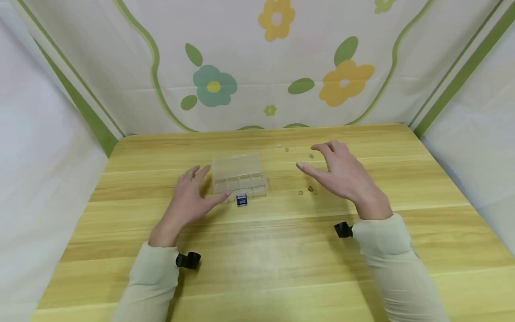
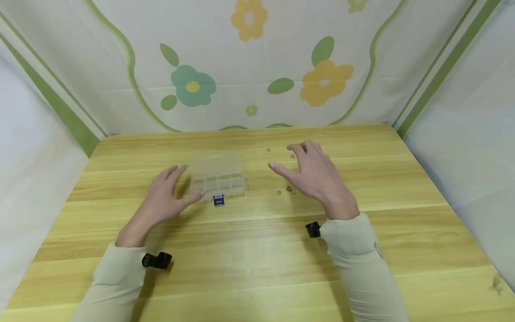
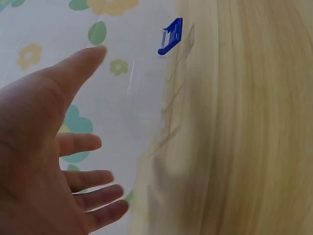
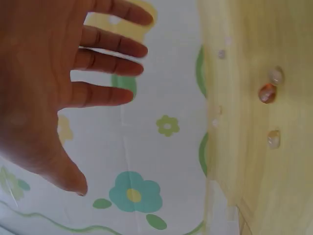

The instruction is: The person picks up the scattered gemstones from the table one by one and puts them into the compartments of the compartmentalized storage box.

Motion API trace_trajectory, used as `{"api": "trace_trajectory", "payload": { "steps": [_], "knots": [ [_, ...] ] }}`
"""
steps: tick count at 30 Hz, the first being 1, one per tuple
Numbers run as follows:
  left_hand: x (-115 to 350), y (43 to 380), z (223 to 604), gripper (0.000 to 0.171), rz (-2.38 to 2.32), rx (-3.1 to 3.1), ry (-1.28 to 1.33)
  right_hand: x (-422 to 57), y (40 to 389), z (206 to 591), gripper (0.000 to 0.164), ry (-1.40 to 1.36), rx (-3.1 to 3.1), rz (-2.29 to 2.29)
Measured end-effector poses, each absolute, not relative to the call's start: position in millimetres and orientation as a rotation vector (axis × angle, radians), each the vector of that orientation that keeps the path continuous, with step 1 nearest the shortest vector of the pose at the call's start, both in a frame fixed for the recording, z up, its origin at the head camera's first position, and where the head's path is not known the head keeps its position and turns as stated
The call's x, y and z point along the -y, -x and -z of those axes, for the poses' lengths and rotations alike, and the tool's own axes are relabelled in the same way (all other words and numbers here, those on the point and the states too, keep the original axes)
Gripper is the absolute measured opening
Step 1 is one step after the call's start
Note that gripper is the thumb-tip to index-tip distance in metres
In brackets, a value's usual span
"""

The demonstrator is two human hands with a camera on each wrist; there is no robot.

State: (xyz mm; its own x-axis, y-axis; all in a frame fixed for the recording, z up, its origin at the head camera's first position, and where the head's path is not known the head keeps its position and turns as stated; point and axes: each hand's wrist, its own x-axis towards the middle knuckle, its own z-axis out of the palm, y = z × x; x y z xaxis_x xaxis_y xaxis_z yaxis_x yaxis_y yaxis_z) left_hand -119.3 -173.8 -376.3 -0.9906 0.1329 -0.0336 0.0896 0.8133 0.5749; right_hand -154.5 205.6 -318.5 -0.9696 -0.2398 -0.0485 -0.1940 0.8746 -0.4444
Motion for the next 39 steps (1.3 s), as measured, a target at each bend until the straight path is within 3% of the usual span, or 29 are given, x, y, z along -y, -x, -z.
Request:
{"api": "trace_trajectory", "payload": {
  "steps": [7,13,24,39],
  "knots": [
    [170,123,387,0.099,-0.997,-2.795,-0.152,-213,171,347,0.058,0.333,-2.659,1.216],
    [169,126,393,0.094,-1.017,-2.771,-0.161,-219,180,371,0.056,0.230,-2.395,1.500],
    [165,131,399,0.084,-1.161,-2.750,-0.120,-228,192,407,0.046,0.125,-2.330,1.617],
    [163,134,405,0.080,-1.264,-2.723,-0.082,-224,193,429,0.028,0.237,-2.653,1.373]
  ]
}}
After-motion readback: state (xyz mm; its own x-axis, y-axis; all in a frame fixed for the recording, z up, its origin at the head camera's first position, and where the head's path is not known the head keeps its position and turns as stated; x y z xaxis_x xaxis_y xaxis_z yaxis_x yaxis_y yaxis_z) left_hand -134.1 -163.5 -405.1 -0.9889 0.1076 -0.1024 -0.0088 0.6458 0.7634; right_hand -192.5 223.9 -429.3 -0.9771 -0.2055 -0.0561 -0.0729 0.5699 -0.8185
